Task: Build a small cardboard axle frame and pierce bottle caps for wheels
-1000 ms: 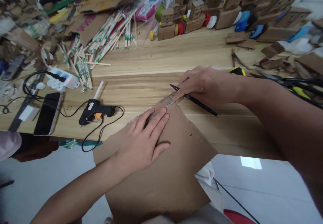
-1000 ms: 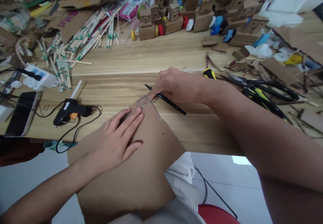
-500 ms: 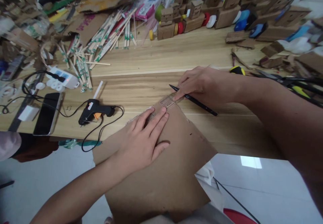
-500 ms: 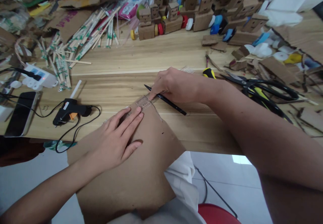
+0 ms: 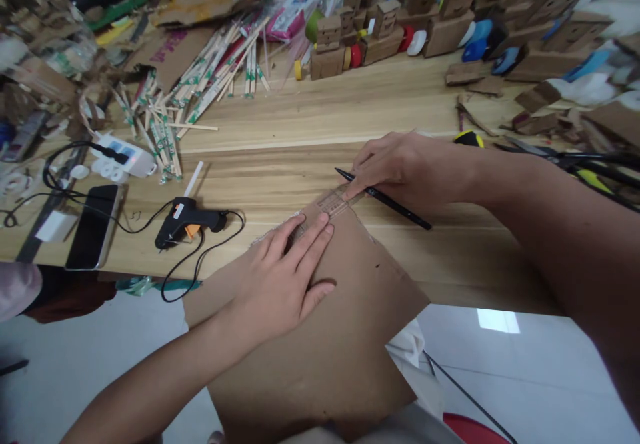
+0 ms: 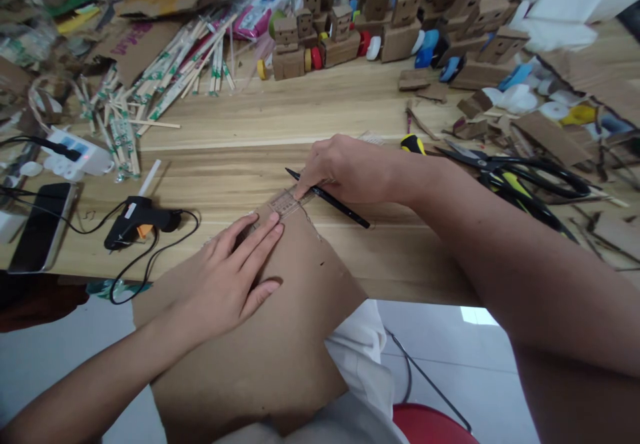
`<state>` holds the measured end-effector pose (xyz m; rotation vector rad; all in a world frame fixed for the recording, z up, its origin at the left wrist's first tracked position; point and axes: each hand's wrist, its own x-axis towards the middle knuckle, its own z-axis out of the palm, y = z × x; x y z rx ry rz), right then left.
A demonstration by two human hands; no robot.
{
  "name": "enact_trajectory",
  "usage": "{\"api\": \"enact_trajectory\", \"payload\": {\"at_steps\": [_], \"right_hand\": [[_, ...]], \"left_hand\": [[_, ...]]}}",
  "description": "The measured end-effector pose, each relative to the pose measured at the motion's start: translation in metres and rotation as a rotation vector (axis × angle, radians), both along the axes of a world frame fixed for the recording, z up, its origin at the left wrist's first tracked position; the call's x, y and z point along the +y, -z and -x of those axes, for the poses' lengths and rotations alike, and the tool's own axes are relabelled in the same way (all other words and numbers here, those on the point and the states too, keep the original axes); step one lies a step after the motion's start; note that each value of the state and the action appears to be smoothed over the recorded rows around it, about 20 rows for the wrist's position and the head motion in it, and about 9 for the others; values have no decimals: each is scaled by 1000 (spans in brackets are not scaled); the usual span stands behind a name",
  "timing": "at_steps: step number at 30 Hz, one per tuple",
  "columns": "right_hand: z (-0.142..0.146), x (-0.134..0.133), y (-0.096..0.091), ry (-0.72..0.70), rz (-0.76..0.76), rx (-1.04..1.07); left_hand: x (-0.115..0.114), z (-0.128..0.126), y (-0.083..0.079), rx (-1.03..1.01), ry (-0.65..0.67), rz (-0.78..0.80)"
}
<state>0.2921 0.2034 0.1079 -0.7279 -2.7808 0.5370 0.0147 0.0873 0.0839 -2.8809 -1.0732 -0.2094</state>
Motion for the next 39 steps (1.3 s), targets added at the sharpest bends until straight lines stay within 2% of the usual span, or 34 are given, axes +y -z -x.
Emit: {"api": "enact_trajectory", "payload": {"at_steps": [8, 25, 39], "right_hand": [[-1, 2, 0, 13, 15, -35], [-3, 3, 5, -6, 15, 22], [0, -1, -2, 19, 32, -32]], "left_hand": [[-2, 0, 3, 0, -21, 21], [0, 0, 1, 0, 5, -2], [-2, 0, 3, -8, -14, 28]]}}
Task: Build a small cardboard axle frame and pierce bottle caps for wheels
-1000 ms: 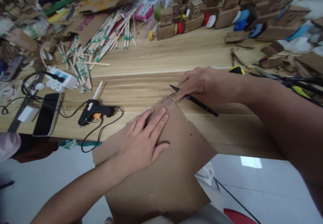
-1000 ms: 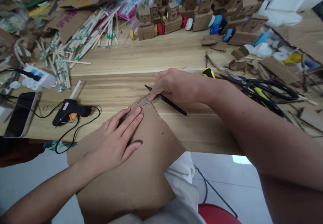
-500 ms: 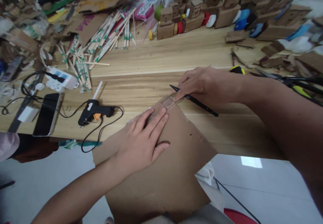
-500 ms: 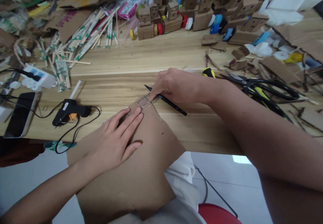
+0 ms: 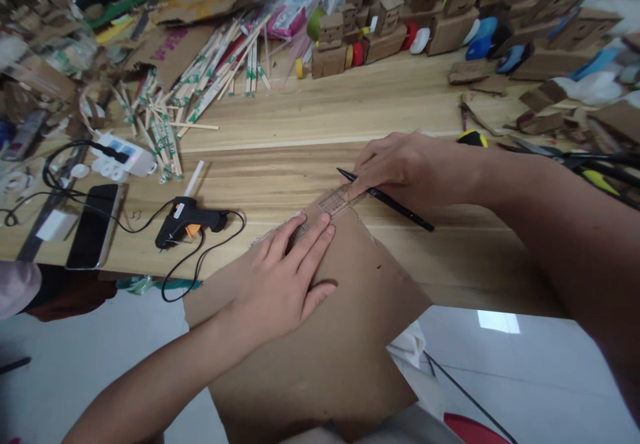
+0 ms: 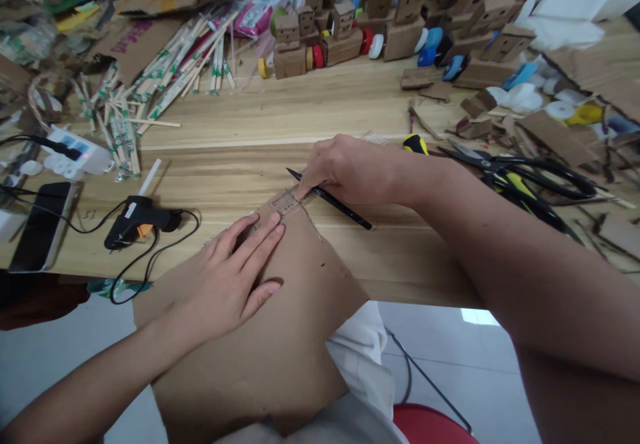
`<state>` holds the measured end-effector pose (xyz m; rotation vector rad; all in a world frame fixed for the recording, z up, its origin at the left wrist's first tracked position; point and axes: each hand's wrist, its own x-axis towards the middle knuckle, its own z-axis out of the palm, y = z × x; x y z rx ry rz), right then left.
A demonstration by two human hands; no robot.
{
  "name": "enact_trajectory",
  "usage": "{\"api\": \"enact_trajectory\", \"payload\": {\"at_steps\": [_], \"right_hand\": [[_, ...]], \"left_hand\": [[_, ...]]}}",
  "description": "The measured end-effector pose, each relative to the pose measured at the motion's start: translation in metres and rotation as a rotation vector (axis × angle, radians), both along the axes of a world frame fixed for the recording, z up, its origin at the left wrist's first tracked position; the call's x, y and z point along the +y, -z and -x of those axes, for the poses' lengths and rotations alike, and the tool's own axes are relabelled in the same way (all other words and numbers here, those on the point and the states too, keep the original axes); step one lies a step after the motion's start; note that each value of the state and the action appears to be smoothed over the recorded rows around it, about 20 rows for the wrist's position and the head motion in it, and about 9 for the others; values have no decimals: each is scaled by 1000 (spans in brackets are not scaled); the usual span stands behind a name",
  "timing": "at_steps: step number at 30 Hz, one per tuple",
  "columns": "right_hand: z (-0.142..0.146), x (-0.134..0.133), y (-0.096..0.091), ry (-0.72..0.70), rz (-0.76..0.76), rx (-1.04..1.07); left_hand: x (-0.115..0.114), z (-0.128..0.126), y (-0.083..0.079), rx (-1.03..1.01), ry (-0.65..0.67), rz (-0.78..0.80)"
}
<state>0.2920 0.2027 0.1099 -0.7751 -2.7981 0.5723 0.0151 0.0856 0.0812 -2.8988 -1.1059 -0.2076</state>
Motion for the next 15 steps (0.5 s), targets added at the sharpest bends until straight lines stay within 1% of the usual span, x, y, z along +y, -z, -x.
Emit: {"api": "enact_trajectory", "payload": {"at_steps": [5, 12, 15], "right_hand": [[-1, 2, 0, -9, 6, -4], [1, 2, 0, -22, -36, -2], [0, 2, -1, -22, -27, -14]], "left_hand": [[0, 0, -1, 4, 6, 2], [1, 1, -2, 25, 8, -10], [1, 1, -1, 16, 13, -19]]}}
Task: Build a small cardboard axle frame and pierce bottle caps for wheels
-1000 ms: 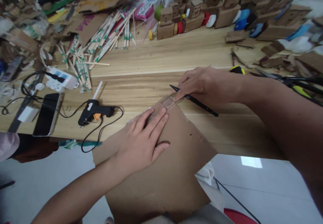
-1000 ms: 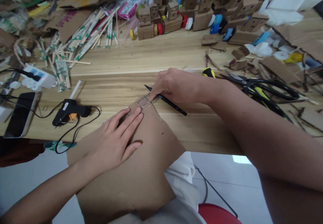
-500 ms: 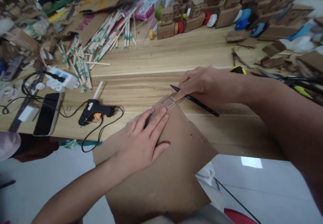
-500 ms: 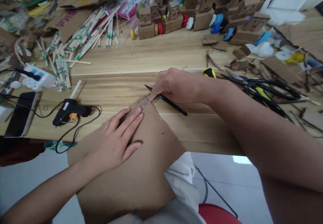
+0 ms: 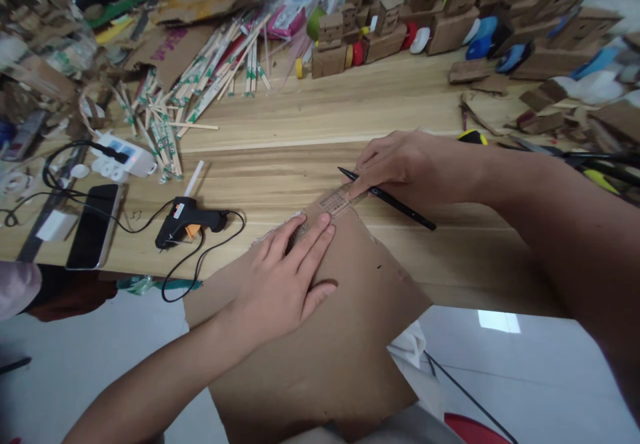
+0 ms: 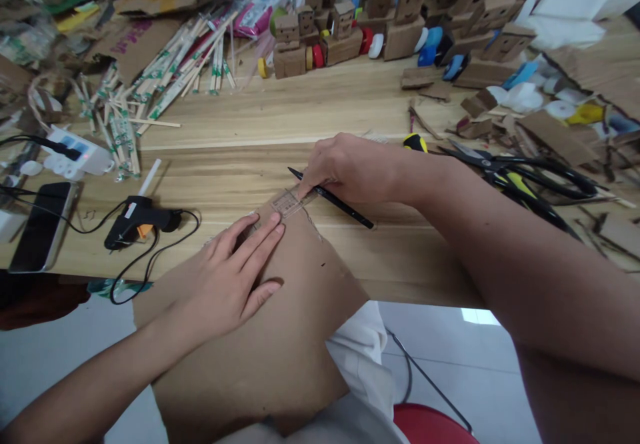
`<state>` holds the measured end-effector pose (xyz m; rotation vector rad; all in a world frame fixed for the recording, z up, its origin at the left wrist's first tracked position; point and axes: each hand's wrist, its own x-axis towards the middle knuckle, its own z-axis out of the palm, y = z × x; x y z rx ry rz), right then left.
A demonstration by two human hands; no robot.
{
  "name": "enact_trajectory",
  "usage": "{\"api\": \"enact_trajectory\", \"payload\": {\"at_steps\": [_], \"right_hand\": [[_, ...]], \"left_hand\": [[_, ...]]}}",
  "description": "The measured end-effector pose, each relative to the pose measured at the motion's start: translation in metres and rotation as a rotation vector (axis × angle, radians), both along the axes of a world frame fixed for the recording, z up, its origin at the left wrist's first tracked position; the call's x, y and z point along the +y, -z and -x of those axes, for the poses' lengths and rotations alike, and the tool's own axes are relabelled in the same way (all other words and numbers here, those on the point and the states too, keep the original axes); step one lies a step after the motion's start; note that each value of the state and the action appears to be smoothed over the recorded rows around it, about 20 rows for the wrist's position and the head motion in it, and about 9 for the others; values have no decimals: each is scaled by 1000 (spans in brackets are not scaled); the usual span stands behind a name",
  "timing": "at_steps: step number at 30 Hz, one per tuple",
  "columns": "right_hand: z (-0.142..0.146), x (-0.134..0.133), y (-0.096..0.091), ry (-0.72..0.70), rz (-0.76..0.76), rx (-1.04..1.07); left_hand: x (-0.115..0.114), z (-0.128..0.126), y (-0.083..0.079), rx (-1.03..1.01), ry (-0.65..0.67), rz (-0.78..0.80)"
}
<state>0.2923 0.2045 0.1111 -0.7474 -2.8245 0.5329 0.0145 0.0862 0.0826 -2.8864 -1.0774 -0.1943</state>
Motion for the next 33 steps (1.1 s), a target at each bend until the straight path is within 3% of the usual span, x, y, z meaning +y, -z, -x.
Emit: {"api": "enact_trajectory", "payload": {"at_steps": [33], "right_hand": [[0, 0, -1, 20, 35, -1]], "left_hand": [[1, 0, -1, -9, -4, 15]]}}
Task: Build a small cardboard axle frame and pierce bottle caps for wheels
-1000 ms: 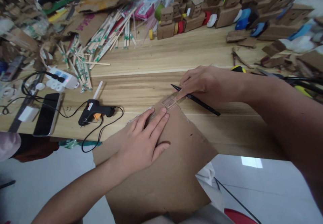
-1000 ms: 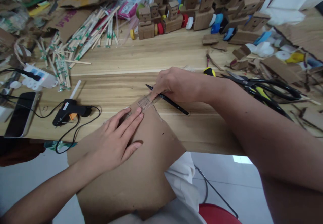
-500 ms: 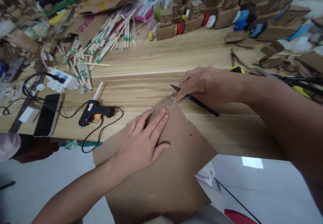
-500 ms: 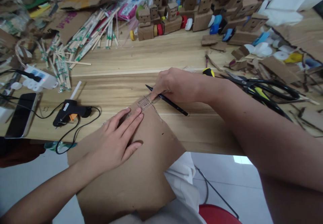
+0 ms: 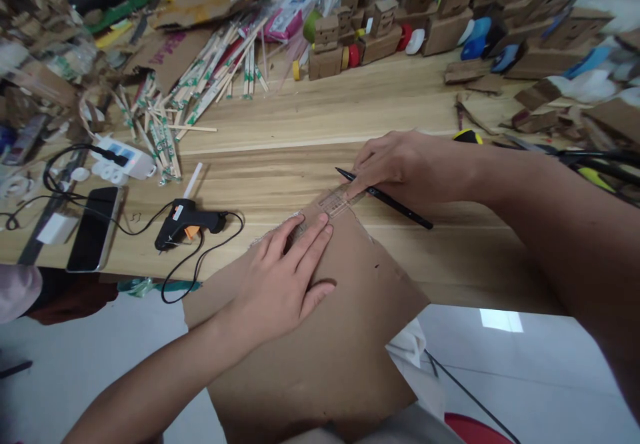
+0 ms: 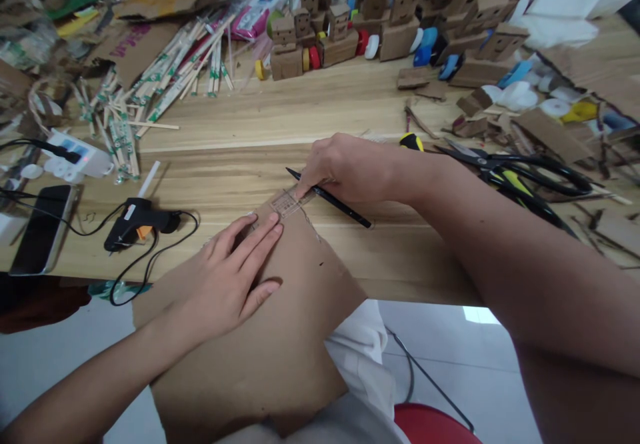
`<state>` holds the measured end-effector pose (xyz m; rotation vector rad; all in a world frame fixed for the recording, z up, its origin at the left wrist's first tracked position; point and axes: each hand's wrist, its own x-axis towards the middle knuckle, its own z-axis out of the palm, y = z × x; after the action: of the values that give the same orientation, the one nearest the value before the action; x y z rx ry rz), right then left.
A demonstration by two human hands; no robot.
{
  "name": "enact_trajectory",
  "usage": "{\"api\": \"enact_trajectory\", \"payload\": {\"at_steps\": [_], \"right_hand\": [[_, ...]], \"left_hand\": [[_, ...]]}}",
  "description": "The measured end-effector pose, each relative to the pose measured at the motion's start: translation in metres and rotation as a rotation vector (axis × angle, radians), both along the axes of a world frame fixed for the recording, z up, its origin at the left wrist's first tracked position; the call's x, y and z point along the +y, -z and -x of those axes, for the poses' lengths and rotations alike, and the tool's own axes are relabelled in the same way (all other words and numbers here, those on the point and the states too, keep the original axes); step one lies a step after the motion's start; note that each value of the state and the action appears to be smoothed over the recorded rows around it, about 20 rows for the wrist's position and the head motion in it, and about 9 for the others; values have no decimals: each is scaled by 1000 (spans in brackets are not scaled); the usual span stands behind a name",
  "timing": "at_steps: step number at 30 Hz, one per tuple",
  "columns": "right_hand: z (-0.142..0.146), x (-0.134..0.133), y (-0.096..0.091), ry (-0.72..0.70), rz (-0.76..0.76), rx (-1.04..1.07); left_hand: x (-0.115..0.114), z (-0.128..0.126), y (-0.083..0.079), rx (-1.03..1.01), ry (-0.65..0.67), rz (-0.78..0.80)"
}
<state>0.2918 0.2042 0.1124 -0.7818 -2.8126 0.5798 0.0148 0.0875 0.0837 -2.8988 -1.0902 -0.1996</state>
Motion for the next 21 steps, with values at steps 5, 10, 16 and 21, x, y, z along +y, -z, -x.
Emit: {"api": "enact_trajectory", "payload": {"at_steps": [5, 10, 16, 21], "right_hand": [[1, 0, 0, -28, -36, 19], [1, 0, 0, -23, -40, 15], [0, -1, -1, -6, -40, -2], [-1, 0, 5, -39, -56, 49]], "left_hand": [[1, 0, -1, -4, 15, -15], [2, 0, -2, 14, 18, -26], [2, 0, -3, 19, 22, -35], [2, 0, -2, 21, 24, -29]]}}
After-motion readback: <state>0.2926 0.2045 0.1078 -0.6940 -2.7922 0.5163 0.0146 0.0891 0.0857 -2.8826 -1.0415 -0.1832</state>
